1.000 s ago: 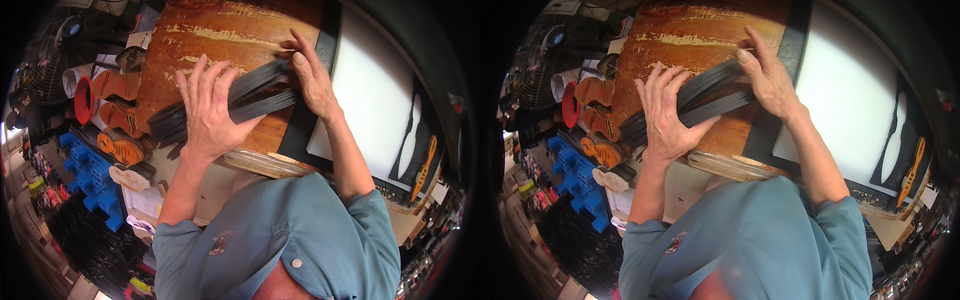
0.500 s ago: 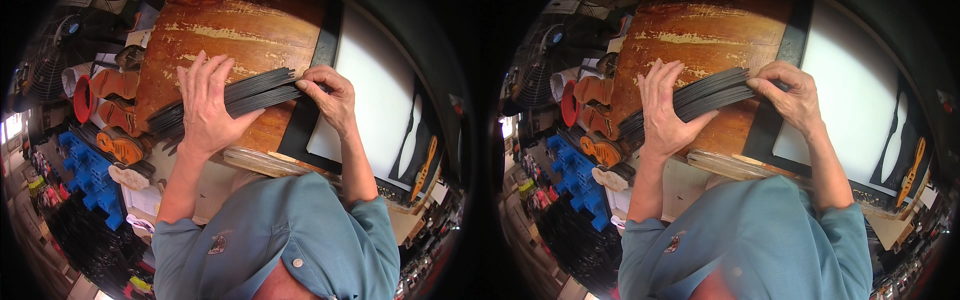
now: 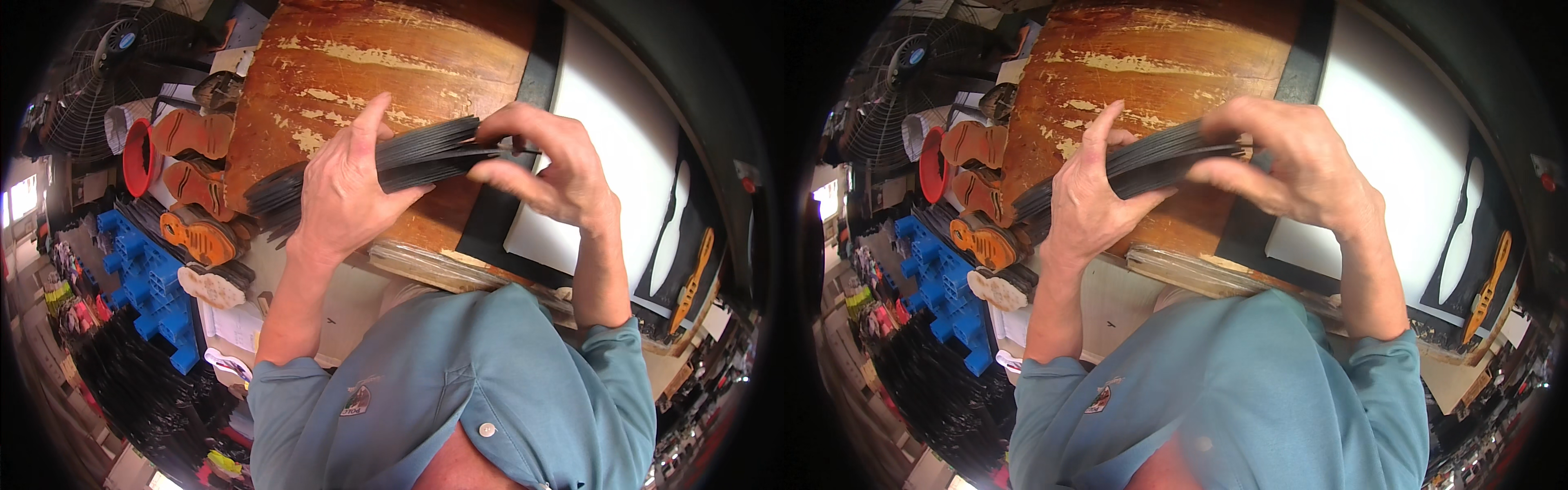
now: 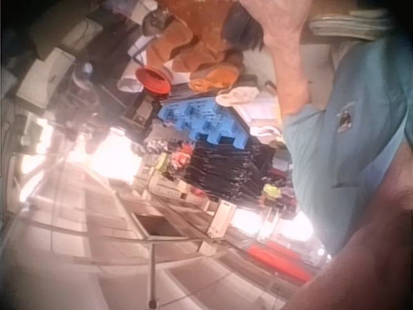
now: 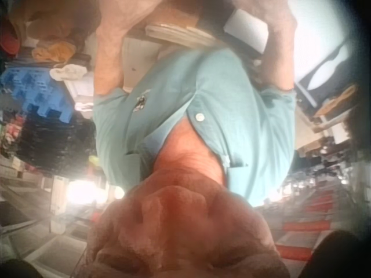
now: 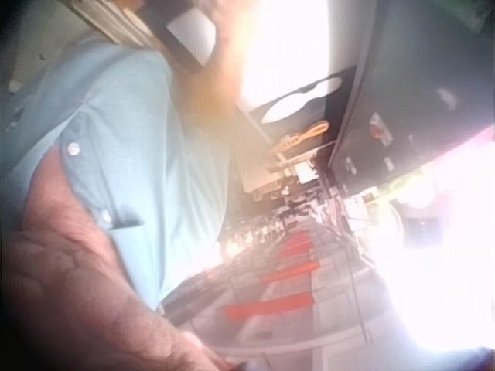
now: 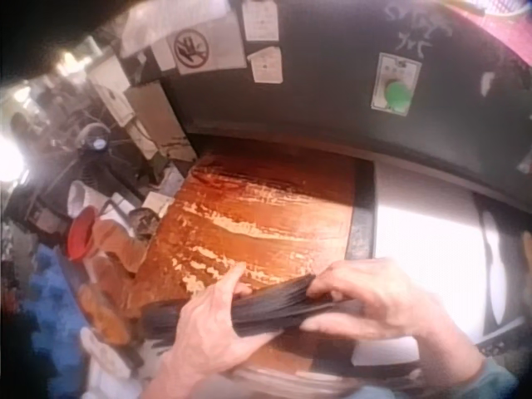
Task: The person cleans black shoe soles with a green air nozzle, then stacks them and places them into clear plastic bags. The person ties the bags and stacks the finished packages on the table.
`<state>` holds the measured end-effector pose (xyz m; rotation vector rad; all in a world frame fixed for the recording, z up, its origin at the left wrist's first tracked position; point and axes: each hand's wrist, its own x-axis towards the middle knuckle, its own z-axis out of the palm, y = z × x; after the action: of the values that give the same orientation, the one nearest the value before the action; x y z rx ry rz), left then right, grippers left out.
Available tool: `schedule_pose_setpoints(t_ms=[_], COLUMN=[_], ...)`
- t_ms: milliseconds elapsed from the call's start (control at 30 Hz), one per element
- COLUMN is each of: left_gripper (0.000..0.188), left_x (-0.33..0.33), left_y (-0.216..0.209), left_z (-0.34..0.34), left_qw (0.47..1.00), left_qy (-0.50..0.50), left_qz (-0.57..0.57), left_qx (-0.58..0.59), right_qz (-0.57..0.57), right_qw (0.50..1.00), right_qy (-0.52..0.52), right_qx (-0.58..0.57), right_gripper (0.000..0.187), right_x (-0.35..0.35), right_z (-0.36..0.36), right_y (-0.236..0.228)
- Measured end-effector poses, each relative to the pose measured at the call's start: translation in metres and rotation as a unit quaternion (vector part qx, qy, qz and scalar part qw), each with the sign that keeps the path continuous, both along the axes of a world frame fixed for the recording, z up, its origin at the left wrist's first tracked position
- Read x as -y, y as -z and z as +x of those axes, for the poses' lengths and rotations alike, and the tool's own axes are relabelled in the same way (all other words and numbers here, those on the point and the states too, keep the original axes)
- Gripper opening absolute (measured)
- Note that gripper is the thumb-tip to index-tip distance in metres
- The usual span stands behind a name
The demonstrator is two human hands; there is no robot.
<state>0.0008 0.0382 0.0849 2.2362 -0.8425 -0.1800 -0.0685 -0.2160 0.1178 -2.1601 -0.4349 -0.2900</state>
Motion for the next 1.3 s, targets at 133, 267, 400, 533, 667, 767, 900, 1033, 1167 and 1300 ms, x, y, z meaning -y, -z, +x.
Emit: schedule_pose_setpoints(t_ms=[133, 267, 400, 533, 667, 767, 900, 1033, 1167, 1300], left_gripper=[0.105, 0.101, 0.102, 0.081, 0.065, 0.06, 0.068, 0.103, 0.095, 0.081], left_x=[-0.005, -0.012, -0.013, -0.016, -0.02, -0.021, -0.02, -0.017, -0.017, -0.018], left_y=[-0.014, -0.026, -0.022, -0.009, 0.002, 0.003, -0.001, 0.001, 0.004, 0.002], left_z=[0.011, 0.016, 0.018, 0.024, 0.023, 0.018, 0.011, 0.009, 0.018, 0.017], left_qw=[0.984, 0.987, 0.995, 0.995, 0.994, 0.995, 0.978, 0.964, 0.972, 0.986], left_qy=[0.068, 0.051, 0.023, 0.041, 0.055, 0.07, 0.084, 0.093, 0.136, 0.105], left_qz=[0.097, 0.131, 0.098, 0.047, 0.041, 0.018, 0.023, -0.005, 0.033, 0.042], left_qx=[0.133, 0.078, 0.018, 0.083, 0.08, 0.065, 0.188, 0.249, 0.188, 0.125], right_qz=[-0.112, -0.1, -0.094, 0.026, 0.035, 0.104, 0.006, 0.019, 0.073, 0.119], right_qw=[0.992, 0.993, 0.995, 0.987, 0.965, 0.987, 0.998, 0.983, 0.966, 0.977], right_qy=[-0.054, -0.034, -0.016, 0.152, 0.186, 0.078, -0.07, -0.14, -0.134, -0.014], right_qx=[0.035, 0.059, 0.018, 0.053, 0.18, 0.09, 0.007, -0.113, -0.21, -0.174], right_gripper=[0.022, 0.018, 0.024, 0.025, 0.03, 0.029, 0.024, 0.024, 0.025, 0.059], right_x=[0.0, 0.026, 0.088, 0.151, 0.157, 0.103, 0.034, 0.016, 0.021, 0.017], right_z=[0.009, 0.012, -0.005, -0.037, -0.005, 0.032, 0.062, 0.053, 0.035, 0.009], right_y=[-0.011, -0.037, -0.063, -0.075, -0.045, -0.001, 0.041, 0.045, 0.047, 0.056])
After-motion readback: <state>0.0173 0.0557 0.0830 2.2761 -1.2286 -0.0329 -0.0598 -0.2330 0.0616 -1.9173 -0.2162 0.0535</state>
